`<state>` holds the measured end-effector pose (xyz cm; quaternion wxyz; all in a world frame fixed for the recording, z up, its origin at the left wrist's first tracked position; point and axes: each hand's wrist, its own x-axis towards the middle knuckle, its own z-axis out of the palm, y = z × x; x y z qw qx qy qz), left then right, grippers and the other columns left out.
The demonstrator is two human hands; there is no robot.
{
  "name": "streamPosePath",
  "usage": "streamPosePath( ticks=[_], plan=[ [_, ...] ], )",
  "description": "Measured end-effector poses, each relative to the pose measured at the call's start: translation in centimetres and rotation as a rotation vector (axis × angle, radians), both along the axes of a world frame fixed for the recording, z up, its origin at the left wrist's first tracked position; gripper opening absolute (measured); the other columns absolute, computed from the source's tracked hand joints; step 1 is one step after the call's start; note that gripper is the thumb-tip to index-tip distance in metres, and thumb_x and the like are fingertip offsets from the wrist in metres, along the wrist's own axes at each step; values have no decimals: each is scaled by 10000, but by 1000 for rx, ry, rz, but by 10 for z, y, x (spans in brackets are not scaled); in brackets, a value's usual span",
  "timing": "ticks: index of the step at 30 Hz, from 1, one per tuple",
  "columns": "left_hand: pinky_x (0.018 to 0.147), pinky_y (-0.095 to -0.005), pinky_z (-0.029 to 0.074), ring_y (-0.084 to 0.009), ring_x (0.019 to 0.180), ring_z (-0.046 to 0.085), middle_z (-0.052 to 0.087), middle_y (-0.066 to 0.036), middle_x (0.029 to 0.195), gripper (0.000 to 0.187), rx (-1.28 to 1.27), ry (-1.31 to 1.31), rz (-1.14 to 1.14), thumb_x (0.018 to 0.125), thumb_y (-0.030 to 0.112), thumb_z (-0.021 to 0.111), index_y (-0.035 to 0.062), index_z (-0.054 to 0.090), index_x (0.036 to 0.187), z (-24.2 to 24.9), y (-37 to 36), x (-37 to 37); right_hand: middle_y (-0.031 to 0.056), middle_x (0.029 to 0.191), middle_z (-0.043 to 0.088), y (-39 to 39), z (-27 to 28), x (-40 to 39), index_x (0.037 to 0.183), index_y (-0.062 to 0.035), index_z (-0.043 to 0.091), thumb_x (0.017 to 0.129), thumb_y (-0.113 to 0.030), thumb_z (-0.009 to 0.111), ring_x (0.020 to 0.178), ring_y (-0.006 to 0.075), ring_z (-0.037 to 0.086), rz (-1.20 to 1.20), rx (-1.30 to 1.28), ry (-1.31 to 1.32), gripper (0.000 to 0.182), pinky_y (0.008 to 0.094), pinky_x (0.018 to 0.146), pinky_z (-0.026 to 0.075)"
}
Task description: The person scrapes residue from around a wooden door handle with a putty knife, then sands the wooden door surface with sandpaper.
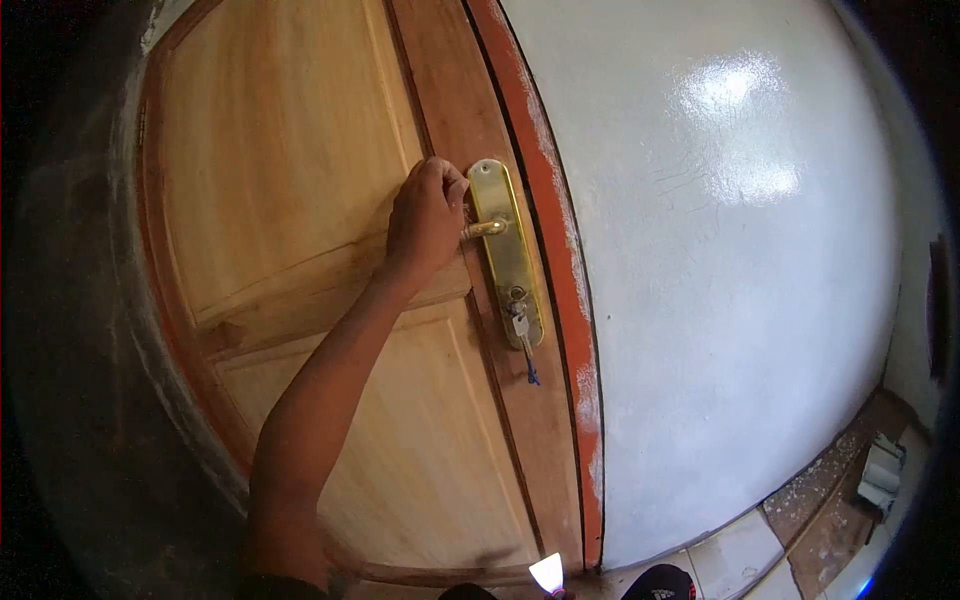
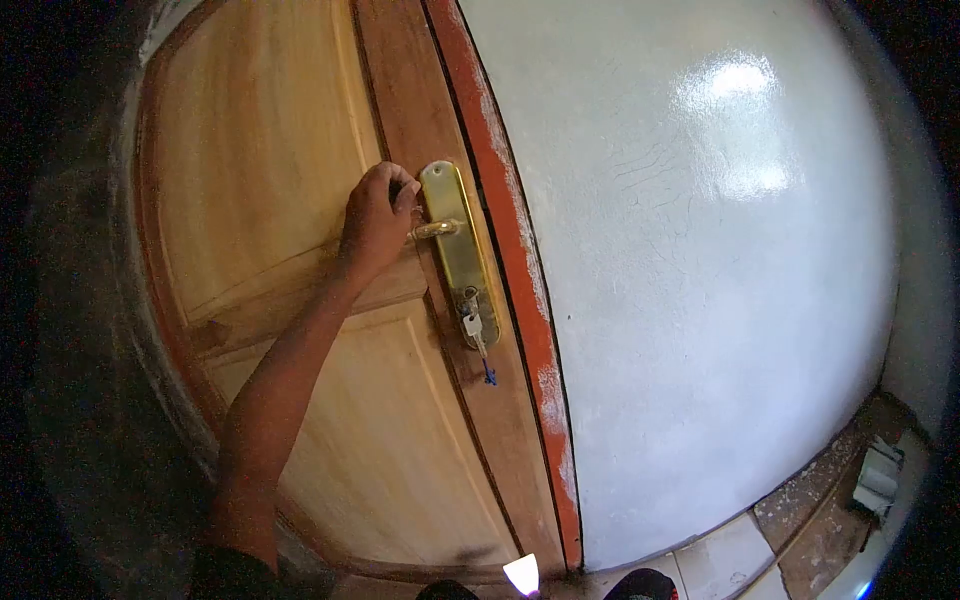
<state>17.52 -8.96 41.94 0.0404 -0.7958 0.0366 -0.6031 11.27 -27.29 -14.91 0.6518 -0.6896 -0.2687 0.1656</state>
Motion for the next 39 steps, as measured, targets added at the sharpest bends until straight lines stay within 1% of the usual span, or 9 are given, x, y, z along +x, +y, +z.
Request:
streamPosePath(
  ticks=[5, 8, 11, 20, 23, 26, 29, 32, 39],
  plan=[
    [806, -354, 554, -199, 918, 702, 708, -131, 974, 261, 20, -6, -138, 928, 185, 766, 26, 735, 1132, 12, 14, 9, 136, 963, 644, -2, -9, -1, 1313, 18, 513, 1005, -238, 670, 836, 324, 624, -4, -1, 3, 431, 440, 702, 506],
    [781, -349, 561, -180, 854, 710, 753, -118, 939, 229, -109, 52, -108, 922, 194, 778, 35, 781, 1088, 14, 8, 6, 136, 963, 644, -2, -13, -1, 1317, 18, 511, 1005, -238, 670, 837, 324, 624, -6, -5, 10, 434, 440, 703, 506],
    [777, -386, 567, -289, 849, 740, 756, -174, 947, 164, -125, 36, -187, 896, 159, 764, 1, 781, 935, 22, 11, 5, 136, 963, 643, -2, -17, -1, 1321, 19, 508, 1006, -239, 670, 837, 324, 624, -9, -4, 15, 437, 440, 704, 507],
    [895, -474, 521, -342, 1071, 640, 652, -174, 1053, 114, 78, -59, 155, 987, 112, 592, 25, 661, 1013, 24, 10, 15, 136, 964, 641, -1, -37, -8, 1332, 20, 502, 1008, -239, 670, 838, 325, 624, -15, 2, 35, 448, 439, 708, 508],
    [929, -482, 504, -353, 1116, 609, 648, -181, 1061, 142, 37, -222, 53, 1015, 130, 559, 13, 608, 1079, 24, 15, 12, 136, 964, 641, -4, -45, -11, 1336, 20, 500, 1008, -239, 670, 839, 325, 624, -22, 11, 31, 451, 439, 709, 508],
    [893, -450, 528, -321, 1035, 653, 669, -163, 1023, 134, 139, -261, -113, 1014, 87, 548, -1, 554, 1116, 21, 17, 17, 136, 964, 640, -6, -50, -13, 1339, 21, 498, 1009, -240, 670, 839, 326, 624, -34, 18, 33, 454, 439, 710, 509],
    [864, -396, 548, -275, 951, 692, 697, -137, 991, 148, -34, -139, -295, 980, 65, 606, -13, 617, 1105, 15, 5, 5, 136, 964, 639, -6, -54, -16, 1343, 21, 496, 1010, -240, 670, 840, 326, 624, -37, 23, 34, 458, 439, 711, 509],
    [833, -348, 567, -178, 948, 700, 714, -86, 1042, 254, -95, 130, -163, 974, 130, 696, 0, 668, 1191, 20, 11, -3, 136, 964, 639, -6, -57, -15, 1347, 22, 494, 1010, -240, 670, 840, 326, 624, -39, 27, 30, 461, 439, 712, 510],
    [788, -334, 576, -189, 853, 715, 715, -86, 923, 296, 135, 142, -72, 828, 84, 846, 11, 747, 1098, 18, 25, -9, 136, 964, 637, -5, -62, -13, 1355, 23, 489, 1011, -240, 670, 841, 327, 623, -55, 30, 22, 469, 438, 714, 511]
  ],
)
